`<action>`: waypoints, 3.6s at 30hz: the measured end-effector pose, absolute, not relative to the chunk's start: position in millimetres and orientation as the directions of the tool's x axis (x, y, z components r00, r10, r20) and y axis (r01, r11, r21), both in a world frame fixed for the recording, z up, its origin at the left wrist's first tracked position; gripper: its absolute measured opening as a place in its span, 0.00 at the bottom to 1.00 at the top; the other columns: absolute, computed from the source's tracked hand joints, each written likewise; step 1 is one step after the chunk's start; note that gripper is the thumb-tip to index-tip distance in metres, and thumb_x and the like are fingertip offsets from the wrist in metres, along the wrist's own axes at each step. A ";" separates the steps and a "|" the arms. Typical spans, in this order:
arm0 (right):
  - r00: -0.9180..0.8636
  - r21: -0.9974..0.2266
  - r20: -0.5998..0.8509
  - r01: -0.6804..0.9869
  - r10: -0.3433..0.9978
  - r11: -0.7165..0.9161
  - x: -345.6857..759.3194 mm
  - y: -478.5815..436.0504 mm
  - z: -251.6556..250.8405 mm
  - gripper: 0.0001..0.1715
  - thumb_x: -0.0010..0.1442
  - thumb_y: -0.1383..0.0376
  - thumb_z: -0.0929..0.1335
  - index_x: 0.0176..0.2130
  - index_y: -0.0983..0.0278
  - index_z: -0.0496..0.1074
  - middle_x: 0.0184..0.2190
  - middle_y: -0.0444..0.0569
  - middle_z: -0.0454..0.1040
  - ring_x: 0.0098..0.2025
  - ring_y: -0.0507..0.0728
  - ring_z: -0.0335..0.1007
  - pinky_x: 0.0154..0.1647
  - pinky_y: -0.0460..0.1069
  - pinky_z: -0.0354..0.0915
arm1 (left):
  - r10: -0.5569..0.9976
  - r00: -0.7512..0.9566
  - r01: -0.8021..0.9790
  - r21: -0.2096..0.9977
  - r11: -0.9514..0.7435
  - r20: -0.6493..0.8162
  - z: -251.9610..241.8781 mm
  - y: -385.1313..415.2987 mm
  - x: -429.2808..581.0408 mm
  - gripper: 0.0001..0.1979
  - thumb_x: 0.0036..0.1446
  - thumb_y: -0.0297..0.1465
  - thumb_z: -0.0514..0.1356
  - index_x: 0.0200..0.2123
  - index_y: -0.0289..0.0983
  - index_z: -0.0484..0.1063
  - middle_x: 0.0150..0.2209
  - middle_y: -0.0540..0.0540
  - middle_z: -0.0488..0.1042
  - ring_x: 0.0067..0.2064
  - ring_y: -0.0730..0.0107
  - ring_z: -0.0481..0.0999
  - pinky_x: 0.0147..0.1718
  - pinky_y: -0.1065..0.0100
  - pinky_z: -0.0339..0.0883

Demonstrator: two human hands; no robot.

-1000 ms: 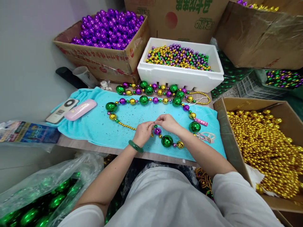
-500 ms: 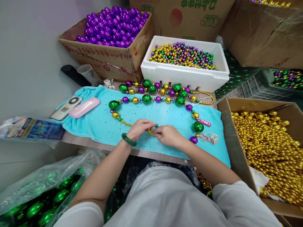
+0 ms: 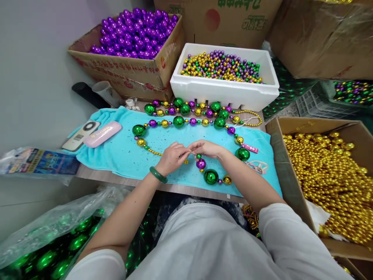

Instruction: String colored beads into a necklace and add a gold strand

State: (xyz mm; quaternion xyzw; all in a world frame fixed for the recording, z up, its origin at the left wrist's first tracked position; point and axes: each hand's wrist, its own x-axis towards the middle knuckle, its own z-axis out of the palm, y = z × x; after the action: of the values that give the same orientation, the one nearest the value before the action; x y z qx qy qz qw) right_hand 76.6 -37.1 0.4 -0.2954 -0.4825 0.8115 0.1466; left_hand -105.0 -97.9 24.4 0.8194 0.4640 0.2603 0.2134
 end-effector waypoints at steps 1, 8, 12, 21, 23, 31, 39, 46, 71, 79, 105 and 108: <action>-0.794 -0.846 -0.353 0.045 0.496 -0.531 79.2 -36.8 1.2 0.14 0.41 0.71 0.72 0.33 0.68 0.76 0.27 0.44 0.76 0.24 0.48 0.66 0.26 0.44 0.62 | 0.871 0.432 0.656 0.580 -0.483 0.235 20.0 -97.7 -105.4 0.12 0.60 0.33 0.53 0.35 0.39 0.77 0.28 0.45 0.75 0.33 0.66 0.69 0.41 0.62 0.60; -0.696 -0.805 -0.434 0.013 0.572 -0.594 87.8 -41.9 -2.5 0.13 0.37 0.69 0.76 0.27 0.69 0.74 0.21 0.43 0.73 0.24 0.47 0.64 0.24 0.42 0.57 | 0.885 0.318 0.649 0.603 -0.465 0.340 -5.4 -98.1 -95.3 0.13 0.61 0.36 0.53 0.37 0.40 0.77 0.28 0.45 0.75 0.33 0.66 0.68 0.39 0.63 0.60; -0.658 -0.814 -0.443 0.010 0.609 -0.581 86.2 -48.5 -4.3 0.13 0.36 0.68 0.76 0.23 0.68 0.70 0.18 0.40 0.69 0.22 0.46 0.61 0.22 0.42 0.53 | 0.897 0.271 0.649 0.622 -0.438 0.350 -10.8 -99.6 -89.2 0.14 0.61 0.35 0.52 0.36 0.40 0.78 0.28 0.45 0.74 0.34 0.65 0.68 0.38 0.63 0.60; -0.593 -0.816 -0.469 0.007 0.655 -0.578 104.1 -41.5 -8.1 0.04 0.40 0.71 0.70 0.22 0.67 0.69 0.25 0.48 0.74 0.24 0.49 0.64 0.14 0.42 0.51 | 0.960 0.110 0.639 0.721 -0.267 0.258 -29.5 -106.4 -85.2 0.13 0.60 0.35 0.53 0.36 0.39 0.77 0.35 0.44 0.78 0.40 0.63 0.73 0.44 0.63 0.63; -0.584 -0.780 -0.471 -0.075 0.661 -0.622 110.6 -39.7 -10.4 0.03 0.40 0.72 0.69 0.22 0.68 0.68 0.27 0.50 0.75 0.26 0.51 0.66 0.15 0.42 0.53 | 0.972 0.022 0.623 0.758 -0.195 0.232 -35.1 -109.3 -85.3 0.13 0.60 0.35 0.53 0.36 0.39 0.77 0.36 0.44 0.78 0.41 0.64 0.74 0.44 0.63 0.64; -0.548 -0.592 -0.301 -0.535 0.781 -0.603 113.9 -39.8 -9.0 0.05 0.47 0.70 0.65 0.24 0.64 0.61 0.24 0.47 0.72 0.35 0.55 0.72 0.28 0.46 0.66 | 0.972 -0.158 0.464 0.882 -0.081 0.172 -33.7 -118.4 -80.1 0.10 0.56 0.34 0.57 0.28 0.38 0.76 0.29 0.46 0.74 0.36 0.66 0.72 0.40 0.65 0.64; -0.594 -0.530 -0.363 -0.502 0.718 -0.684 96.3 -45.3 -9.0 0.14 0.50 0.69 0.68 0.27 0.62 0.56 0.17 0.37 0.57 0.18 0.48 0.57 0.10 0.38 0.44 | 0.959 0.051 -0.744 0.630 0.223 -0.279 -3.1 -111.7 -60.2 0.10 0.54 0.31 0.60 0.23 0.34 0.68 0.30 0.45 0.74 0.42 0.65 0.76 0.31 0.72 0.69; -0.606 -0.488 -0.271 -0.583 0.748 -0.649 92.7 -45.2 6.2 0.18 0.49 0.69 0.70 0.26 0.62 0.53 0.17 0.36 0.50 0.18 0.46 0.50 0.10 0.37 0.40 | 0.955 0.164 -0.761 0.585 0.282 -0.248 -8.7 -99.1 -61.8 0.10 0.56 0.26 0.58 0.22 0.34 0.66 0.23 0.49 0.68 0.29 0.73 0.73 0.27 0.73 0.67; -0.531 -0.715 -0.496 -0.199 0.687 -0.670 97.1 -51.1 -20.5 0.17 0.46 0.65 0.70 0.27 0.62 0.56 0.14 0.33 0.51 0.13 0.44 0.42 0.11 0.39 0.36 | 0.937 0.174 -0.760 0.564 0.323 -0.303 -24.6 -112.9 -54.6 0.08 0.55 0.31 0.60 0.26 0.35 0.66 0.22 0.49 0.69 0.32 0.68 0.76 0.22 0.75 0.66; -0.544 -0.750 -0.498 -0.120 0.675 -0.650 103.5 -53.1 -15.0 0.15 0.45 0.66 0.70 0.27 0.62 0.57 0.13 0.31 0.49 0.13 0.43 0.38 0.11 0.39 0.37 | 0.932 0.170 -0.656 0.669 0.349 -0.320 -20.2 -113.4 -55.0 0.11 0.54 0.29 0.60 0.21 0.34 0.64 0.17 0.51 0.63 0.22 0.77 0.66 0.21 0.76 0.59; -0.552 -0.786 -0.451 -0.128 0.702 -0.605 112.2 -57.7 4.3 0.17 0.44 0.63 0.73 0.25 0.63 0.61 0.14 0.34 0.52 0.14 0.43 0.42 0.13 0.40 0.35 | 0.892 0.067 -0.661 0.650 0.375 -0.446 -13.7 -132.4 -47.5 0.09 0.52 0.33 0.63 0.29 0.33 0.67 0.30 0.45 0.75 0.27 0.75 0.74 0.21 0.76 0.65; -0.550 -0.786 -0.445 -0.137 0.706 -0.603 110.5 -57.5 5.1 0.16 0.44 0.64 0.73 0.26 0.63 0.61 0.14 0.34 0.52 0.14 0.43 0.42 0.13 0.41 0.36 | 0.894 0.024 -0.741 0.592 0.316 -0.447 -11.6 -128.9 -51.0 0.08 0.54 0.32 0.62 0.29 0.34 0.67 0.29 0.47 0.74 0.30 0.74 0.76 0.24 0.76 0.66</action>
State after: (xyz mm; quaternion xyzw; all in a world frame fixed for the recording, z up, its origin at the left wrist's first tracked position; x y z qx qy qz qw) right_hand 110.5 -57.5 5.1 -0.3949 -0.3602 0.8033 0.2626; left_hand -51.0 -128.9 -11.6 0.0969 0.3943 0.5768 0.7089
